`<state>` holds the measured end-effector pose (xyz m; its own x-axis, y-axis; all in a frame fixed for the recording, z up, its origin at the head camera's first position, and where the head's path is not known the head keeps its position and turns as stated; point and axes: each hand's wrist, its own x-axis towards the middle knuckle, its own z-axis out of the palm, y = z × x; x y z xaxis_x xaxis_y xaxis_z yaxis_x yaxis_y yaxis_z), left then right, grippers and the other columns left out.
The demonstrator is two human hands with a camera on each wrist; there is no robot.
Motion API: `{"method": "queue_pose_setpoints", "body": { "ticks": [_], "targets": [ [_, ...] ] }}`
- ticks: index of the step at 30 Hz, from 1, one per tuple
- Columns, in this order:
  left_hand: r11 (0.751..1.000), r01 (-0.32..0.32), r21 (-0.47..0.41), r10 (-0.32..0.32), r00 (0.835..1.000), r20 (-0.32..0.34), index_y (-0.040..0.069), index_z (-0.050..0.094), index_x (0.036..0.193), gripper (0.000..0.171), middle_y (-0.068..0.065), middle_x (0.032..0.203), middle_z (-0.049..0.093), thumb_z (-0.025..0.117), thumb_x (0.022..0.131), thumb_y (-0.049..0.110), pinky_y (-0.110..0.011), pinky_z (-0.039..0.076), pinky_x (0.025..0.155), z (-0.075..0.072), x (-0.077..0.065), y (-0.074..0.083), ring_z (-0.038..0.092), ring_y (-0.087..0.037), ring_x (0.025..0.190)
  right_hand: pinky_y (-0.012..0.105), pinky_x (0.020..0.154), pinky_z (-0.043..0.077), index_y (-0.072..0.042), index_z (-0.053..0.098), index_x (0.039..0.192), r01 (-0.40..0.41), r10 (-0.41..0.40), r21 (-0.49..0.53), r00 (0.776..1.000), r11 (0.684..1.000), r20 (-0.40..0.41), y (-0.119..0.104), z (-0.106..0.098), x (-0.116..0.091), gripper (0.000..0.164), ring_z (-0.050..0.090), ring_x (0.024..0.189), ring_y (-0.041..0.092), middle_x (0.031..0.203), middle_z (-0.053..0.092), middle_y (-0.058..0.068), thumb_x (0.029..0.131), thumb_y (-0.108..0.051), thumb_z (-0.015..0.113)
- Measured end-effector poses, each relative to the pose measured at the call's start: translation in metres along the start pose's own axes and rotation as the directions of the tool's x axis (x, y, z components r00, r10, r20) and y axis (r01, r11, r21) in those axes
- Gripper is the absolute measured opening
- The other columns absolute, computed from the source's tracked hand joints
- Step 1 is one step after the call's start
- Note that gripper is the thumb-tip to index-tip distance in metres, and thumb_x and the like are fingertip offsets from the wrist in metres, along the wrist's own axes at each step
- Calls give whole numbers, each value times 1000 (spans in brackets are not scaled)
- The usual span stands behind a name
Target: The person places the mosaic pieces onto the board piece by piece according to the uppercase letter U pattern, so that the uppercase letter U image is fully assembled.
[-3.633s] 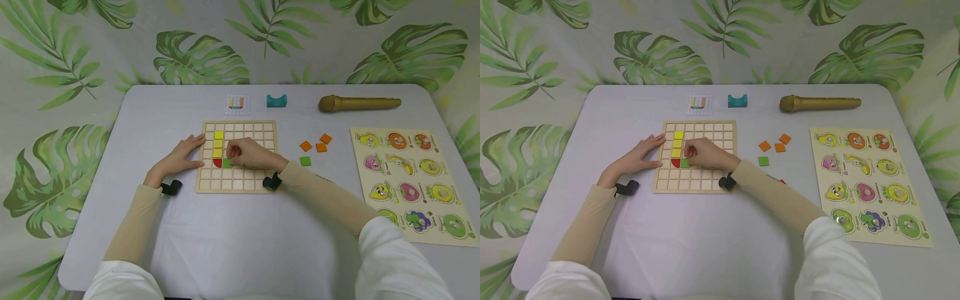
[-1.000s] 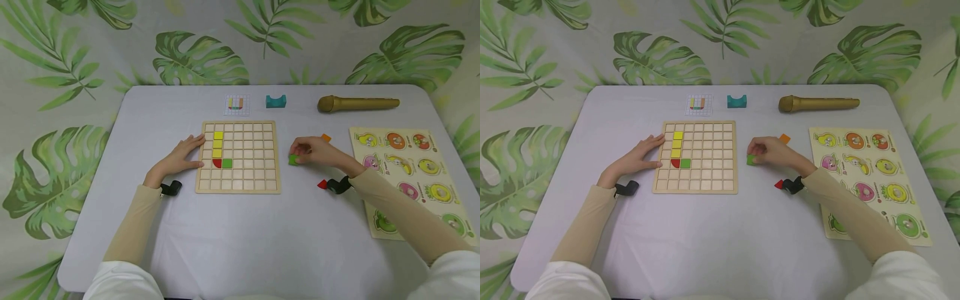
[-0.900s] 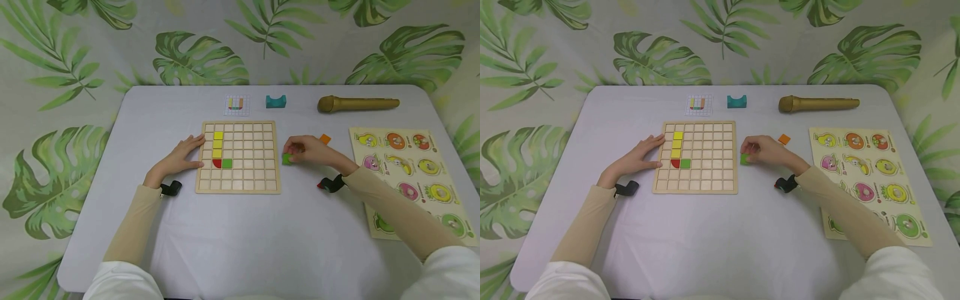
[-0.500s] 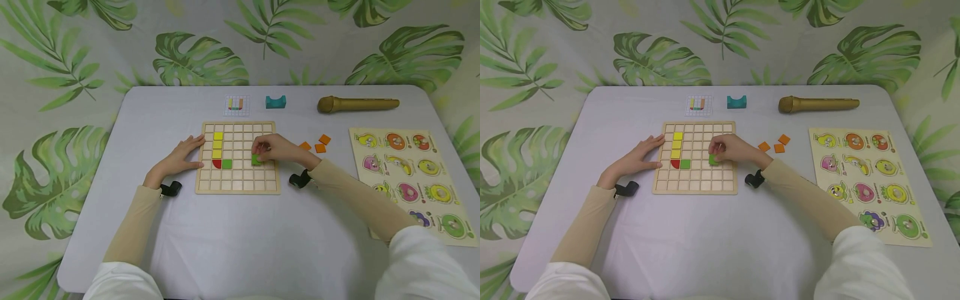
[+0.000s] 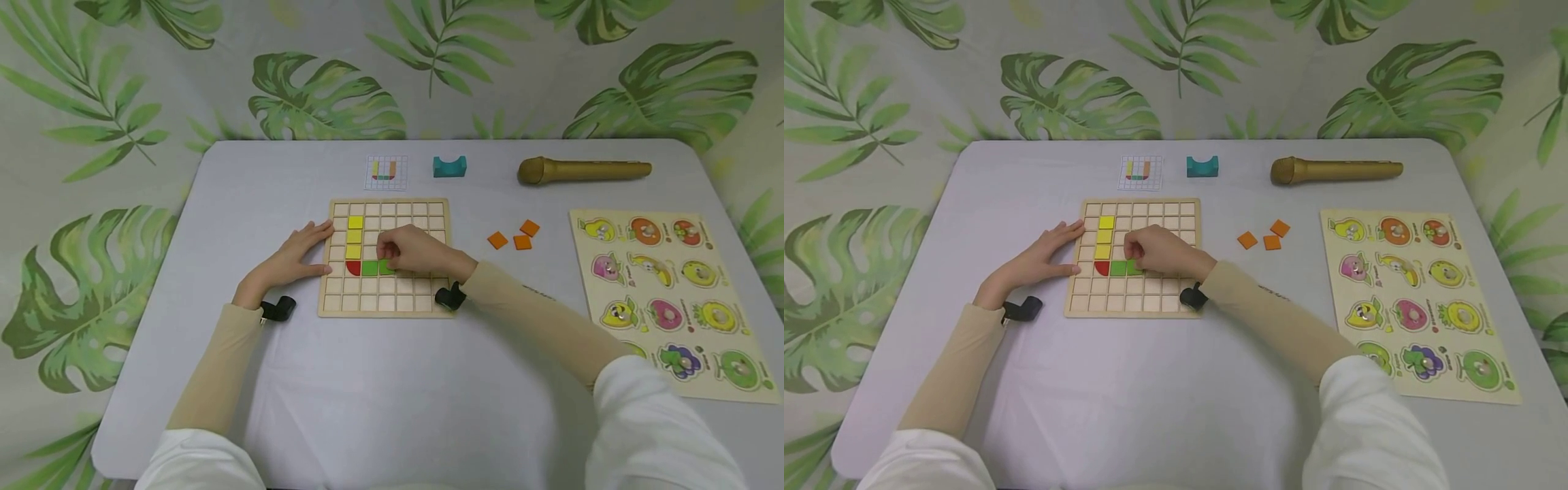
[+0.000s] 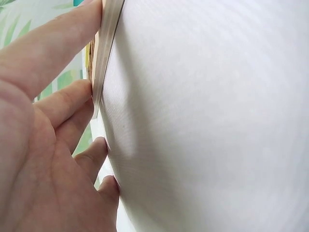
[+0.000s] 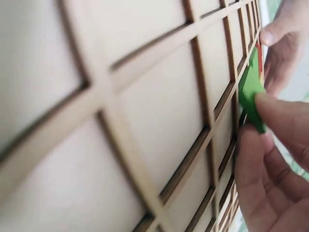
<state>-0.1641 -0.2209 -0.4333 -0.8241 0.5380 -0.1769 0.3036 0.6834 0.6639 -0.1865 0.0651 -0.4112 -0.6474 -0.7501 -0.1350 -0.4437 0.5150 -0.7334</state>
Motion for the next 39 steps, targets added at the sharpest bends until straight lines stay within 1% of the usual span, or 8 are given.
{"method": "queue_pose_setpoints", "body": {
  "ticks": [6, 10, 12, 19, 23, 29, 34, 39],
  "targets": [
    [1000, -6, -1, 6, 1000, 0, 4, 24, 152, 82, -8, 159, 12, 70, 88, 28, -48, -6, 113, -1, 0, 0, -4, -30, 145, 27, 64, 41, -10, 62, 86, -38, 40, -133, 999, 990, 9, -7, 2, 2, 12, 51, 69, 15, 72, 57, 0, 83, -1, 68],
    [1000, -5, 1, 5, 1000, 5, 5, 23, 152, 83, -8, 159, 11, 70, 89, 29, -49, -6, 113, -1, 1, -1, -4, -29, 145, 28, 63, 41, -9, 62, 86, -36, 38, -157, 999, 987, 12, -7, 3, 2, 11, 50, 67, 16, 70, 56, 1, 83, 0, 67],
    [1000, -5, -1, 5, 1000, 6, 5, 23, 152, 82, -8, 159, 11, 70, 89, 29, -49, -6, 113, 0, 1, -1, -4, -29, 145, 28, 64, 42, -9, 63, 86, -34, 35, -129, 999, 991, 5, -5, 3, 1, 10, 50, 69, 16, 72, 56, 1, 83, 0, 67],
    [1000, -6, 0, 6, 1000, 10, 6, 23, 152, 83, -7, 159, 11, 70, 89, 30, -48, -6, 113, 0, 3, 0, -4, -28, 145, 28, 70, 45, -8, 64, 90, -14, 17, 89, 999, 996, -35, 11, -8, -12, 5, 53, 76, 17, 80, 59, 2, 87, -5, 66],
    [1000, -5, 1, 5, 1000, 12, 6, 23, 152, 83, -7, 159, 11, 70, 89, 31, -49, -6, 113, 0, 3, 0, -5, -28, 145, 29, 71, 46, -3, 64, 94, -8, 19, 165, 998, 986, -67, 19, -24, -30, 7, 54, 78, 19, 84, 61, 5, 88, -5, 68],
    [1000, 2, 4, -2, 1000, 12, 5, 23, 152, 83, -7, 159, 11, 70, 89, 31, -48, -6, 113, -1, 3, 1, -4, -29, 145, 30, 67, 47, 1, 64, 98, -69, 89, 220, 993, 973, -78, 36, -46, -65, 15, 54, 77, 24, 86, 61, 10, 89, -10, 69],
    [1000, 3, -1, -3, 1000, 6, 5, 23, 152, 83, -7, 159, 11, 70, 88, 30, -48, -6, 113, -1, 2, 0, -4, -29, 145, 34, 64, 52, 2, 62, 101, -128, 154, 275, 985, 953, -76, 57, -56, -95, 15, 56, 76, 29, 89, 61, 13, 90, -8, 66],
    [1000, 6, -2, -6, 1000, 10, 6, 22, 152, 84, -7, 159, 11, 70, 88, 31, -47, -6, 114, 0, 1, -1, -5, -28, 145, 33, 65, 53, 4, 61, 102, -162, 198, 299, 975, 940, -96, 71, -63, -122, 15, 58, 76, 30, 92, 61, 15, 91, -5, 65]
  ]
}}
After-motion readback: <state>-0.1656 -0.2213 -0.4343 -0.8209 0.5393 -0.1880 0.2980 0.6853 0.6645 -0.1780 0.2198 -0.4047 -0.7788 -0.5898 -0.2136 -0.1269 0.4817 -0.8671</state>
